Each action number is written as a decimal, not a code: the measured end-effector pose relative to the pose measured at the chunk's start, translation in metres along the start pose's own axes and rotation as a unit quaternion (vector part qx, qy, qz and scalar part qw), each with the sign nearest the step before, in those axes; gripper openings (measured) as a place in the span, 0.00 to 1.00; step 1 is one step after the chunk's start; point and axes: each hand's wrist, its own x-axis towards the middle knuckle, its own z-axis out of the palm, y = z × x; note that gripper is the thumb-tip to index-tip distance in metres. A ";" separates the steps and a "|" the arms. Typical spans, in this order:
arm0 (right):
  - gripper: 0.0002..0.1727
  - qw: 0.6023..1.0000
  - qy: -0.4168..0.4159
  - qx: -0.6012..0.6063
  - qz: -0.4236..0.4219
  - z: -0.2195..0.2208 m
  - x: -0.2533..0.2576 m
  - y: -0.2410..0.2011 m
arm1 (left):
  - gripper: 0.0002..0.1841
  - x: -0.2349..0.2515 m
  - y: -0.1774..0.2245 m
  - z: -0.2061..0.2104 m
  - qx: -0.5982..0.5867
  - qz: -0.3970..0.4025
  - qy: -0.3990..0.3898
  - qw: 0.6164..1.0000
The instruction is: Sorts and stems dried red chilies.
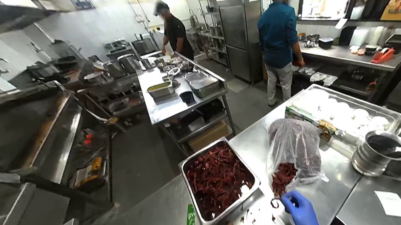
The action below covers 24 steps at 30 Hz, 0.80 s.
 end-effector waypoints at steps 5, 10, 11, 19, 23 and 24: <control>0.10 0.979 -0.061 0.181 0.068 -0.016 0.001 -0.023 | 0.18 0.036 -0.037 0.041 -0.099 0.160 0.170 0.967; 0.09 0.962 -0.135 0.229 0.064 -0.014 -0.008 -0.041 | 0.24 0.008 0.007 0.015 -0.366 0.368 0.150 0.842; 0.09 0.960 -0.150 0.231 0.056 -0.012 -0.010 -0.046 | 0.22 0.001 0.019 0.010 -0.405 0.371 0.128 0.826; 0.22 0.934 -0.212 0.286 0.031 -0.015 -0.011 -0.065 | 0.07 -0.010 0.049 -0.008 -0.559 0.340 0.095 0.750; 0.28 0.797 -0.331 0.489 0.128 -0.018 -0.016 -0.074 | 0.09 -0.017 0.046 -0.016 -0.473 0.390 0.214 0.761; 0.29 0.764 -0.347 0.523 0.149 -0.017 -0.018 -0.078 | 0.09 -0.020 0.045 -0.019 -0.444 0.400 0.248 0.762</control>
